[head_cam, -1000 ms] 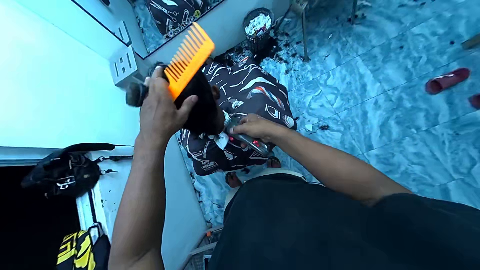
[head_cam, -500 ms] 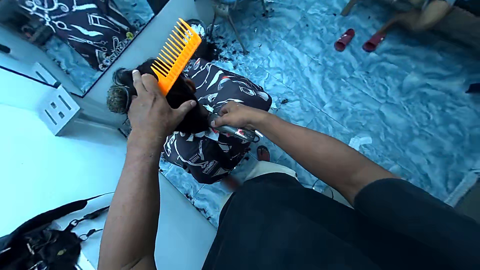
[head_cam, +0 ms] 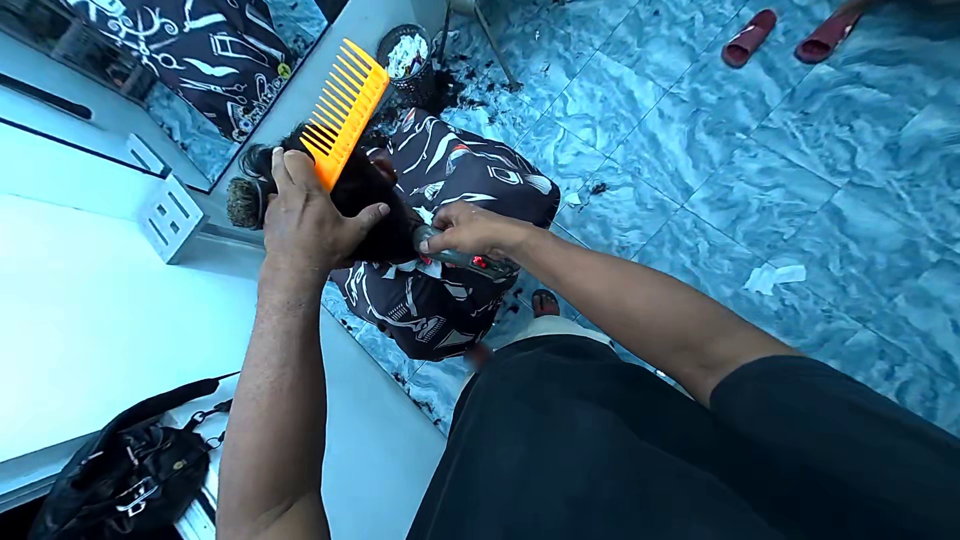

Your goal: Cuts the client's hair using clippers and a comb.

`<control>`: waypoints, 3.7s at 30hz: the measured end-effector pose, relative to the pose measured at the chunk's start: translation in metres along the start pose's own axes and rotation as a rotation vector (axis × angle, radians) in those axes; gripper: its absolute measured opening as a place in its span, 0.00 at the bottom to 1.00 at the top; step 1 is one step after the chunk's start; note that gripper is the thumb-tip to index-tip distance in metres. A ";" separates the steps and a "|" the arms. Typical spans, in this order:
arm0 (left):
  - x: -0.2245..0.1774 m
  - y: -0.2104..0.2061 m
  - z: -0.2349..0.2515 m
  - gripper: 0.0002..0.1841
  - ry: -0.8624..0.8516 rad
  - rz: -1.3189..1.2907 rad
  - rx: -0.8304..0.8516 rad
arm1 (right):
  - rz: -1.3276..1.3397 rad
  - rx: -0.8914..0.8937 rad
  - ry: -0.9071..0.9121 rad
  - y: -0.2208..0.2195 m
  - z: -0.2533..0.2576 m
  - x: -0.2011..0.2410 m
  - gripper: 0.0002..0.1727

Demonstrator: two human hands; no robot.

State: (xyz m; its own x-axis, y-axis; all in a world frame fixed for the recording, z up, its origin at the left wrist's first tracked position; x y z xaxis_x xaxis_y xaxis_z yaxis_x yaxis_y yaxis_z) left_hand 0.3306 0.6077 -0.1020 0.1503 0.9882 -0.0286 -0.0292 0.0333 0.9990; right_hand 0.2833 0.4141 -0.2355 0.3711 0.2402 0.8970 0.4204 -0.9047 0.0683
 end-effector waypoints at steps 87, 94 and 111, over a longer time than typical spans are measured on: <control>0.001 0.007 0.007 0.54 -0.015 -0.044 0.041 | 0.126 0.295 -0.087 0.041 0.023 0.003 0.15; -0.001 0.008 0.006 0.52 -0.020 -0.046 0.046 | 0.103 0.336 -0.057 0.041 0.029 0.008 0.14; -0.003 0.009 0.006 0.54 0.016 -0.054 0.070 | 0.110 0.363 0.029 0.047 0.027 0.029 0.14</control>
State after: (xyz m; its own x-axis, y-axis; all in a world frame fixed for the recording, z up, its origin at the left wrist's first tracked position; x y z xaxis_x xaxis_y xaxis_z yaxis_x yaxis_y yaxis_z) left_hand 0.3354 0.6042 -0.0931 0.1342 0.9875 -0.0825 0.0483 0.0766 0.9959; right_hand 0.3360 0.3876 -0.2181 0.4083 0.1339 0.9030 0.6474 -0.7399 -0.1830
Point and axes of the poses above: each hand's wrist, its own z-axis towards the middle knuckle, its own y-axis out of the back of the hand, x = y × z, the point moved 4 cm from there along z, towards the middle knuckle, and after that the axes turned 3 degrees about -x, right-handed, at the moved point
